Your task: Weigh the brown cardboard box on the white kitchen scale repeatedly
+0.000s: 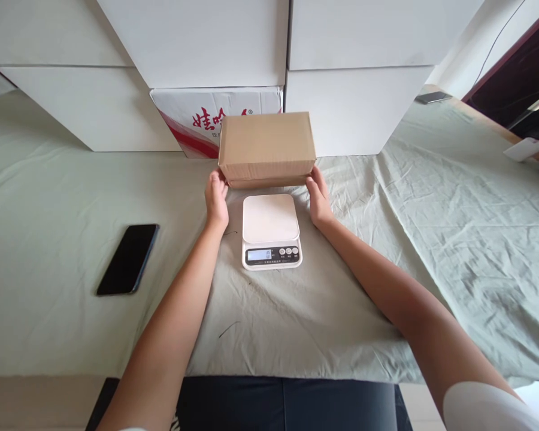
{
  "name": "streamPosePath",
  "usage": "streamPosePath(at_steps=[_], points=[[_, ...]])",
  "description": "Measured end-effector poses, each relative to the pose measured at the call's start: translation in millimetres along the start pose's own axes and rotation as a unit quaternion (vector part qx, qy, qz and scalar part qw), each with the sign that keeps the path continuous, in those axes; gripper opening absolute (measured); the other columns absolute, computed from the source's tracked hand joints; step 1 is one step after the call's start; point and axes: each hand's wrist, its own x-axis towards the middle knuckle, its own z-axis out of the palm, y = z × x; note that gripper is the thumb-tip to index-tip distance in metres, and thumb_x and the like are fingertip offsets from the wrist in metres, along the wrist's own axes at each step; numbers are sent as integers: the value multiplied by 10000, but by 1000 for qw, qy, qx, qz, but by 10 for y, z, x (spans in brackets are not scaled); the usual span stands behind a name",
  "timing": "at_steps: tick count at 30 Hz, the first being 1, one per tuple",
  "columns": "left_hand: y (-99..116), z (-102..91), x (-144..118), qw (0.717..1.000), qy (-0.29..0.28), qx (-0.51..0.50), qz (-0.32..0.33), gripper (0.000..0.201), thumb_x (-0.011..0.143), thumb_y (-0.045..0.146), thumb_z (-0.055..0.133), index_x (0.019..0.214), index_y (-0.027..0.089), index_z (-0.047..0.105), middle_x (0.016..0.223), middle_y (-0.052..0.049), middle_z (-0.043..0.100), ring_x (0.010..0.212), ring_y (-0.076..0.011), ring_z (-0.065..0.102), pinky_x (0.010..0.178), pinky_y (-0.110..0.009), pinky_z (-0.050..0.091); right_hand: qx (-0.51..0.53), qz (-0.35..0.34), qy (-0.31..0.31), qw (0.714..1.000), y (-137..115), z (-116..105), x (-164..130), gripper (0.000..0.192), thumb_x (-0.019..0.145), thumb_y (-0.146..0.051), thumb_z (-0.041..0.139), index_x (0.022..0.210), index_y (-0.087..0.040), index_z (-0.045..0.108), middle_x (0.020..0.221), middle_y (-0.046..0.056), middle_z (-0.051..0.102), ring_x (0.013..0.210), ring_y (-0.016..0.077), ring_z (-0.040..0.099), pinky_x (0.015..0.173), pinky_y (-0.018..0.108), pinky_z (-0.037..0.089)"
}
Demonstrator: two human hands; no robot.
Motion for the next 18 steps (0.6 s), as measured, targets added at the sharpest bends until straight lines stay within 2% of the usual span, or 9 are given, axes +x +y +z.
streamPosePath(at_steps=[2, 3, 5, 7, 10, 15, 18], points=[[210, 37, 23, 997, 51, -17, 48, 603, 987, 883, 735, 975, 281, 705, 1142, -59, 822, 1213, -246, 798, 1032, -353, 626, 18, -34, 51, 998, -141, 4, 17, 601, 1013, -812, 636, 1357, -328, 732, 1509, 93, 773, 1574, 342, 660, 1380, 571, 556], [331, 57, 36, 994, 84, -27, 59, 569, 1057, 776, 724, 848, 261, 604, 921, -23, 721, 982, -197, 750, 901, -322, 596, 25, -46, 74, 996, -236, 6, 31, 538, 1030, -804, 631, 1223, -313, 735, 1357, 87, 787, 1442, 325, 721, 1295, 550, 617], [569, 93, 57, 989, 129, -53, 59, 566, 1153, 468, 669, 707, 259, 391, 692, 44, 421, 674, -122, 463, 712, -299, 458, 25, -55, 96, 994, -455, 15, 55, 513, 1058, -794, 632, 962, -290, 652, 1073, 58, 720, 1195, 278, 752, 1114, 483, 685], [755, 116, 55, 987, 145, -34, 61, 596, 1132, 265, 650, 659, 270, 289, 653, 67, 265, 630, -106, 273, 627, -319, 308, 23, -54, 103, 993, -664, 34, 56, 571, 1062, -769, 688, 822, -282, 509, 919, 30, 595, 1037, 240, 705, 952, 410, 683], [882, 121, 7, 990, 124, -12, 63, 612, 1120, 162, 601, 631, 272, 250, 649, 59, 222, 643, -111, 231, 618, -346, 228, 33, -36, 115, 992, -861, 96, -3, 662, 1051, -741, 754, 770, -280, 370, 829, -2, 413, 870, 195, 575, 765, 328, 595], [826, 45, -74, 991, 83, 53, 95, 639, 1080, 19, 556, 597, 251, 207, 619, 54, 161, 640, -107, 155, 623, -376, 163, 41, 15, 136, 990, -892, 200, -136, 730, 1036, -740, 779, 724, -278, 307, 773, -38, 249, 717, 140, 328, 601, 277, 409], [755, -28, -82, 986, 53, 82, 133, 660, 1056, 10, 570, 562, 243, 199, 605, 49, 152, 628, -113, 147, 628, -378, 165, 40, 34, 141, 989, -886, 211, -151, 752, 1052, -685, 790, 709, -281, 257, 755, -48, 173, 686, 127, 244, 559, 276, 334]])
